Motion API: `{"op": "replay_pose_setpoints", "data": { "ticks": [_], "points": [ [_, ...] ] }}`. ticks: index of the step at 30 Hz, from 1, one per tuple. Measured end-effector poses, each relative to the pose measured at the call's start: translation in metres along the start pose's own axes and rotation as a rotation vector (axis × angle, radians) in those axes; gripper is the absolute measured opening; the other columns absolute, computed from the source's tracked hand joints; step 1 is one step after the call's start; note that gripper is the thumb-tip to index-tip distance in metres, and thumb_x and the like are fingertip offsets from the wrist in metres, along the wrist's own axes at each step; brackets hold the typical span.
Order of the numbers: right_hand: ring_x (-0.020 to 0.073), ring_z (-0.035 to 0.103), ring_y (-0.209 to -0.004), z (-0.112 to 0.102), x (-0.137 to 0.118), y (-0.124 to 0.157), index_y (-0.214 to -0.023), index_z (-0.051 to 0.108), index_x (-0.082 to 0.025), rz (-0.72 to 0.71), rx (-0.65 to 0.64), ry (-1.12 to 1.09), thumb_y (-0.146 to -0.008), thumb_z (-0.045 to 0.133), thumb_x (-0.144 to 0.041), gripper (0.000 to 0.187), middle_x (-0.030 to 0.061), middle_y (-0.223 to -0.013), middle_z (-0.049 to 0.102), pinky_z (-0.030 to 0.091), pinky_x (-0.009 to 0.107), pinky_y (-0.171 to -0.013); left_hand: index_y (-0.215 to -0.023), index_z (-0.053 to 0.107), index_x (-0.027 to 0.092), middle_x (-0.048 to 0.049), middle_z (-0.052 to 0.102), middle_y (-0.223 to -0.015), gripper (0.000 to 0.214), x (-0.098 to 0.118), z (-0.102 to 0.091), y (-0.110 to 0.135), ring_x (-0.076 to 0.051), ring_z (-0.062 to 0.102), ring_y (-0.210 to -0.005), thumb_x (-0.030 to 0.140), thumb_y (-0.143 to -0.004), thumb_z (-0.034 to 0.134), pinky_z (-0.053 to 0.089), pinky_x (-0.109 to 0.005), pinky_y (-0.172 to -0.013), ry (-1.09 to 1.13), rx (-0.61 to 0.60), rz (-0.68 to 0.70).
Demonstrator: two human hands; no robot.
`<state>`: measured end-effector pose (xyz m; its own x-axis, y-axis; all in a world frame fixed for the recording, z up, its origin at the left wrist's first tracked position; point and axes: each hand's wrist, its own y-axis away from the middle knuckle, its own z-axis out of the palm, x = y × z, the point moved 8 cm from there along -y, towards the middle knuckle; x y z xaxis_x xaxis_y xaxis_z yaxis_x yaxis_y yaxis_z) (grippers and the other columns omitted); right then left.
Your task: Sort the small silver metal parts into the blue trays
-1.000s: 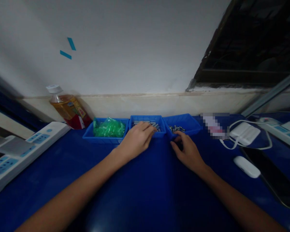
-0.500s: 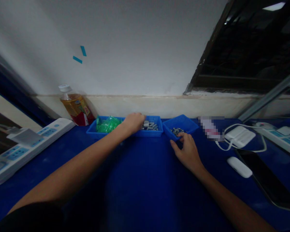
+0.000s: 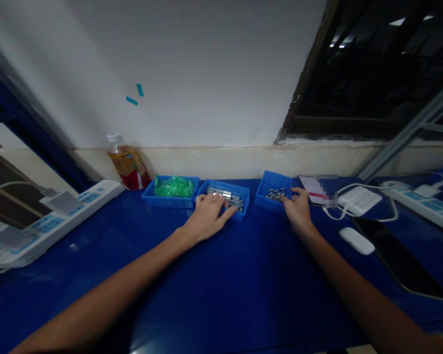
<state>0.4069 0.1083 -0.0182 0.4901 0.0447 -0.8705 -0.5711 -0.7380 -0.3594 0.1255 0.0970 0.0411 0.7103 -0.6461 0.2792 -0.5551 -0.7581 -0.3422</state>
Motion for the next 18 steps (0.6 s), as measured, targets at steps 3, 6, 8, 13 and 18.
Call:
{"op": "replay_pose_setpoints", "data": {
  "ticks": [3,6,8,13,18],
  "points": [
    [0.0149,0.049,-0.051,0.002,0.003,0.001,-0.110,0.047,-0.018,0.090,-0.026,-0.082,-0.068,0.060,-0.030,0.046,-0.0045,-0.062,0.052,0.038,0.026,-0.048,-0.071,0.054,0.016,-0.0028,0.057,-0.079,0.039,0.004,-0.007,0.018,-0.020,0.052,-0.085,0.040,-0.095,0.034,0.032,-0.046,-0.090,0.010,-0.007,0.015],
    [0.0166,0.051,-0.051,0.003,0.003,0.004,-0.109,0.051,-0.016,0.211,-0.081,-0.108,-0.064,0.061,-0.026,0.047,-0.0015,-0.062,0.055,0.040,0.029,-0.048,-0.070,0.052,0.017,-0.0051,0.053,-0.092,0.027,-0.005,-0.020,0.040,-0.022,0.049,-0.096,0.034,-0.090,0.045,0.034,-0.047,-0.094,0.085,0.120,-0.056],
    [0.0175,0.051,-0.052,0.000,0.000,0.005,-0.107,0.054,-0.014,0.224,-0.118,-0.065,-0.063,0.061,-0.025,0.046,-0.0009,-0.061,0.055,0.041,0.030,-0.051,-0.084,0.052,0.018,-0.0076,0.046,-0.109,0.010,-0.020,-0.026,0.056,-0.025,0.042,-0.113,0.027,-0.082,0.053,0.036,-0.047,-0.097,0.197,0.264,-0.186],
    [0.0226,0.053,-0.070,-0.020,-0.035,0.008,-0.103,0.059,-0.013,-0.062,-0.013,0.251,-0.069,0.059,-0.033,0.040,0.0034,-0.070,0.054,0.044,0.039,-0.071,-0.122,0.029,0.024,-0.0104,0.045,-0.123,0.052,-0.048,-0.001,0.077,-0.022,0.050,-0.114,0.010,-0.076,0.049,0.049,-0.042,-0.090,0.752,0.343,-0.520],
    [0.0226,0.053,-0.083,-0.004,-0.097,0.066,-0.108,0.057,-0.013,-0.376,-0.021,0.151,-0.077,0.055,-0.039,0.040,0.0089,-0.089,0.055,0.044,0.039,-0.081,-0.130,0.027,0.021,-0.0127,0.048,-0.132,0.062,-0.043,0.005,0.076,-0.023,0.055,-0.113,0.002,-0.074,0.043,0.053,-0.039,-0.088,0.967,0.389,-0.633]
  ]
}}
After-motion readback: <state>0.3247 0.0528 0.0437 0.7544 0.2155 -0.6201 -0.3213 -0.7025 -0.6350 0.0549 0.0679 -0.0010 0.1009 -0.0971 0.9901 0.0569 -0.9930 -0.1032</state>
